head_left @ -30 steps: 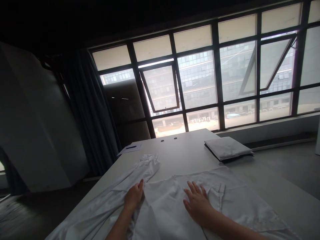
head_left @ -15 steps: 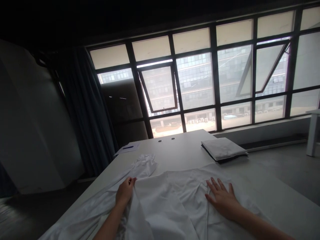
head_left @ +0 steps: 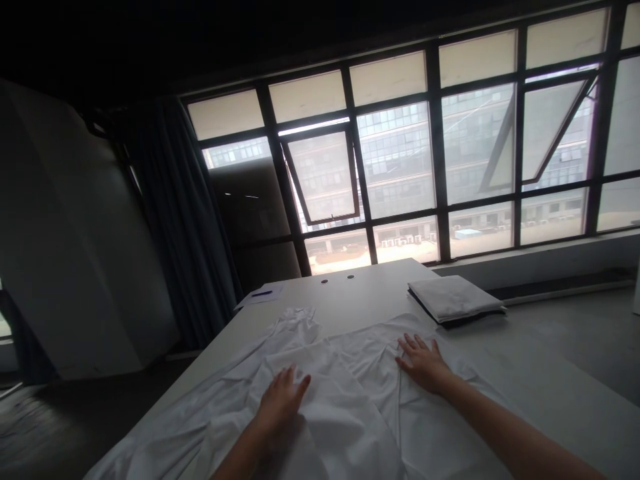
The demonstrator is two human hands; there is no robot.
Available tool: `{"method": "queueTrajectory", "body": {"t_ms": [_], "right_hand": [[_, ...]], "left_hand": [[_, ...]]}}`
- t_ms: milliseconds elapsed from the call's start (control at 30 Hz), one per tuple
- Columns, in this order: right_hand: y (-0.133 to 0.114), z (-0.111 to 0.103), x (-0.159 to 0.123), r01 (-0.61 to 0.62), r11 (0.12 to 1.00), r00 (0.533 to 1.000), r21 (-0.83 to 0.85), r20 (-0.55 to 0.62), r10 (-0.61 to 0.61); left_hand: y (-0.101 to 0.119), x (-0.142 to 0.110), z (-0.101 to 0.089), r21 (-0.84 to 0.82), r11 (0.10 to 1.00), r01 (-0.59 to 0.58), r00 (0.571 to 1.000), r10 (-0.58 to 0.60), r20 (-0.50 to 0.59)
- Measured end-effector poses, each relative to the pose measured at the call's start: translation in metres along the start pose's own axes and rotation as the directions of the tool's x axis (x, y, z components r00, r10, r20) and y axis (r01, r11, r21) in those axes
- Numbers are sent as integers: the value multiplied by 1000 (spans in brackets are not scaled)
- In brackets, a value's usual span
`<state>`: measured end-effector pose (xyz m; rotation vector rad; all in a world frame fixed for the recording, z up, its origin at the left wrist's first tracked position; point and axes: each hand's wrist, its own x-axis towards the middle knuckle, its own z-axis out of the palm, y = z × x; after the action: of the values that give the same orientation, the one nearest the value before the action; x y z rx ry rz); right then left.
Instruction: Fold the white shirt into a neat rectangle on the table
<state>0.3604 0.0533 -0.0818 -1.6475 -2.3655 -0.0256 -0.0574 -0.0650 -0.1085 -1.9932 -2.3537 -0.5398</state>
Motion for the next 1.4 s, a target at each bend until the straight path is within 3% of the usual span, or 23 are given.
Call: {"method": "queueTrajectory", "body": {"t_ms": [100,200,367,467,567,667,733,833,967,1033,1133,1300,1400], "right_hand": [[-6,-11,1,-11,1000,994,-1,-105,11],[-25,-20,-14,16,1000,986,4,-164,-15],[-60,-26,-87,82,989,997,125,-4,-82],[-61,-17,-134,146,983,986,114,59,-154],[-52,0,-157,258,965,958,50,114,-262],[-50,14,-161,308,951,939,8,157,-305],[-53,13,-161,267,962,944,58,187,-273],[-56,-9,-166,130,956,957,265,218,-190],[-46,-49,-170,3,868,974,497,195,-115],[-37,-59,-169,-125,812,949,570,306,-69],[-22,-58,-167,-280,759,874,588,483,-52],[-14,-53,-170,-74,883,933,463,344,-102],[-17,-65,-172,-133,856,898,499,427,-110]], "left_hand": [[8,-28,16,70,997,33,990,-42,137],[10,-38,18,130,990,53,990,-69,126],[12,-36,18,148,987,54,994,-67,86],[13,-37,19,165,984,60,995,-71,64],[15,-39,18,173,983,62,995,-74,63],[15,-41,16,167,984,59,995,-71,70],[15,-41,15,162,985,59,996,-70,60],[13,-42,14,150,987,55,997,-62,43],[13,-42,12,146,988,55,996,-66,68],[15,-42,11,147,988,54,995,-65,72],[17,-43,8,147,988,53,994,-66,86],[17,-42,9,161,985,64,992,-80,95],[15,-41,12,155,986,58,993,-72,91]]}}
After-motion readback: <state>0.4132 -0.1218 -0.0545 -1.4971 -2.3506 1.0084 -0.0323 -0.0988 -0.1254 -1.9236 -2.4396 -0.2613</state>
